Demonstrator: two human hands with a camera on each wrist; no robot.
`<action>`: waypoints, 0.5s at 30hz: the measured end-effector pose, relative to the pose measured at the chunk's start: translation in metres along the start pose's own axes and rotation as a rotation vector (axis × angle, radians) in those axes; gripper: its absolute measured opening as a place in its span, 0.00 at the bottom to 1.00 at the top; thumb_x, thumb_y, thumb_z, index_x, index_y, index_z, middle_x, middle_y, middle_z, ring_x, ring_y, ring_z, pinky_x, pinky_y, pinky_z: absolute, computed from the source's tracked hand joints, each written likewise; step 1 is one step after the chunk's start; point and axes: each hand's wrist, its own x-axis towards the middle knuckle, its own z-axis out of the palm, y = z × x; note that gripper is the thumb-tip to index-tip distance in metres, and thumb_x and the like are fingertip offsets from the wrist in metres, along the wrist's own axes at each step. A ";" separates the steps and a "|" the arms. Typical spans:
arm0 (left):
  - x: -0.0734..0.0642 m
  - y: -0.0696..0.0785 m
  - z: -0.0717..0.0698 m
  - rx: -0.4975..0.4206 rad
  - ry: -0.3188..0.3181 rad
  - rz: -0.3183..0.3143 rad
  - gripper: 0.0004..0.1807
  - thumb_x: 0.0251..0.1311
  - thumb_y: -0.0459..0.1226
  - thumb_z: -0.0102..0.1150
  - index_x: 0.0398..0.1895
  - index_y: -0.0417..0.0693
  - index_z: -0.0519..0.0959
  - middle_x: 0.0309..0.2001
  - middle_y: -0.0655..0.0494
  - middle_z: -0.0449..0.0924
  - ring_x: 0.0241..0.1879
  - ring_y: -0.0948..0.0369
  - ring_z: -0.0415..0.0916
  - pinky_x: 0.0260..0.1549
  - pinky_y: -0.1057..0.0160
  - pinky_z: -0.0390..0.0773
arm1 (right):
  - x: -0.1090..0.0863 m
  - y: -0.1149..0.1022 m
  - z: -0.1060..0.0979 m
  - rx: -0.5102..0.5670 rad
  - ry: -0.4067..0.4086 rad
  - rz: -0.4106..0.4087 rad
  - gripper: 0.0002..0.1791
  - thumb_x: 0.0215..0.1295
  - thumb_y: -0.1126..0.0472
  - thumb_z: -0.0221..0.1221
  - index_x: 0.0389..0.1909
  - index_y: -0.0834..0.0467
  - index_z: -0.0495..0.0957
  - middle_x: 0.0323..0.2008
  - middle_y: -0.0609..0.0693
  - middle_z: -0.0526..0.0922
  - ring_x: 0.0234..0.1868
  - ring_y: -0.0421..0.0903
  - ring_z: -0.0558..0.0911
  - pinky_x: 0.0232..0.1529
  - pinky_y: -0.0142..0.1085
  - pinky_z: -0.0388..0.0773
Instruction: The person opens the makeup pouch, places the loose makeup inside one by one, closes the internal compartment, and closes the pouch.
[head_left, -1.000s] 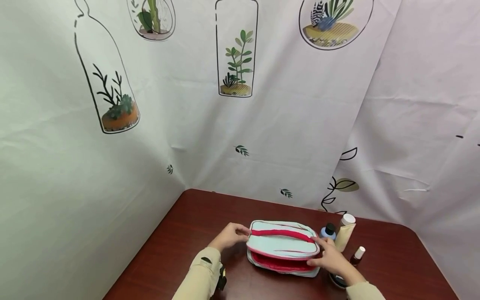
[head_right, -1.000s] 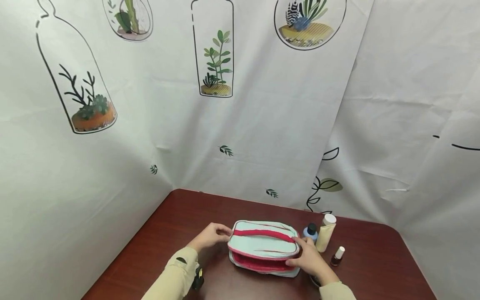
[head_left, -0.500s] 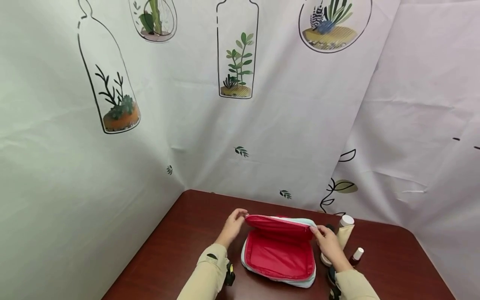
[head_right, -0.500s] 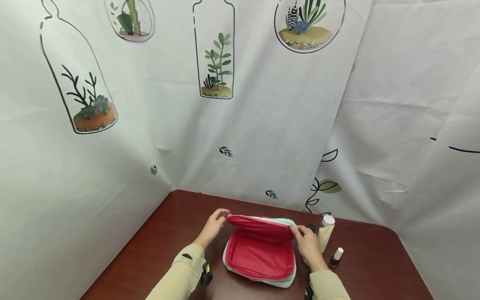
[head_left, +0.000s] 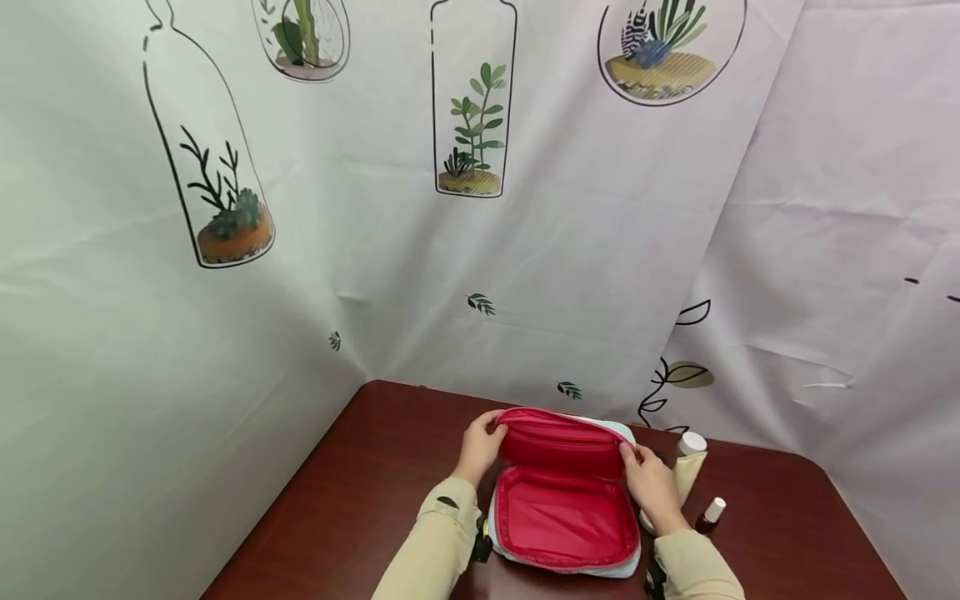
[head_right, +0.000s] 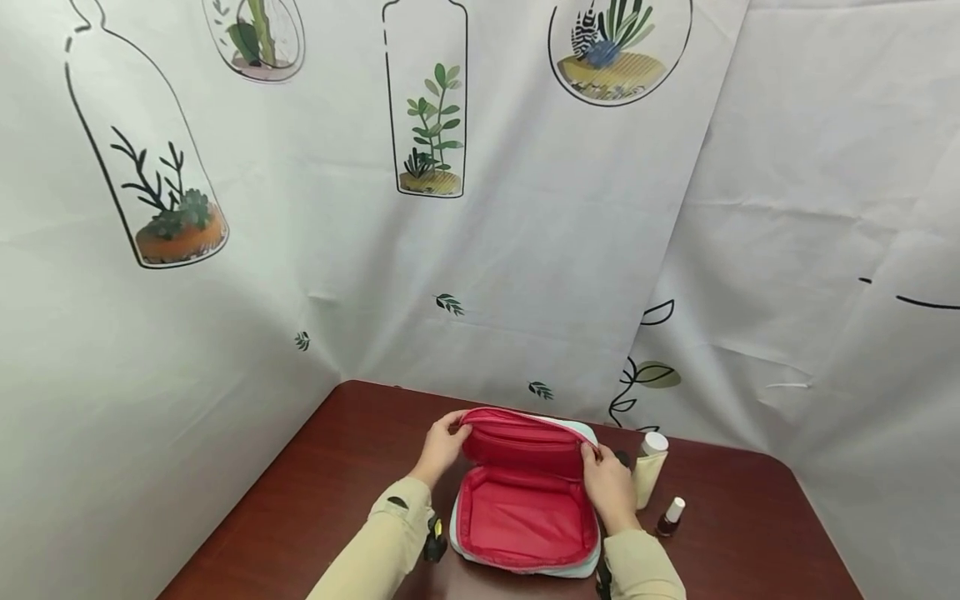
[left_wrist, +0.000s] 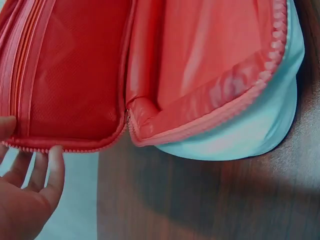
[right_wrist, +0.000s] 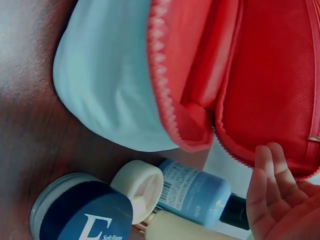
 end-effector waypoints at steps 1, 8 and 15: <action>0.000 0.000 0.002 -0.007 0.006 -0.009 0.15 0.60 0.28 0.54 0.51 0.38 0.76 0.42 0.43 0.78 0.45 0.48 0.74 0.42 0.53 0.75 | 0.000 0.001 0.001 0.003 -0.005 -0.005 0.32 0.71 0.48 0.40 0.58 0.74 0.63 0.49 0.72 0.73 0.53 0.69 0.70 0.52 0.57 0.64; 0.002 0.000 0.011 -0.060 -0.034 0.007 0.20 0.61 0.24 0.49 0.58 0.40 0.71 0.48 0.40 0.75 0.49 0.44 0.72 0.46 0.48 0.72 | -0.002 -0.004 -0.016 0.082 -0.004 -0.035 0.29 0.66 0.57 0.50 0.61 0.73 0.59 0.31 0.58 0.80 0.28 0.50 0.79 0.32 0.43 0.74; 0.007 -0.001 0.008 -0.088 -0.101 -0.013 0.20 0.64 0.26 0.47 0.60 0.42 0.72 0.58 0.39 0.70 0.58 0.45 0.66 0.52 0.48 0.68 | 0.017 0.030 -0.062 0.574 0.062 -0.131 0.22 0.65 0.60 0.54 0.57 0.67 0.70 0.26 0.52 0.83 0.21 0.42 0.81 0.19 0.35 0.76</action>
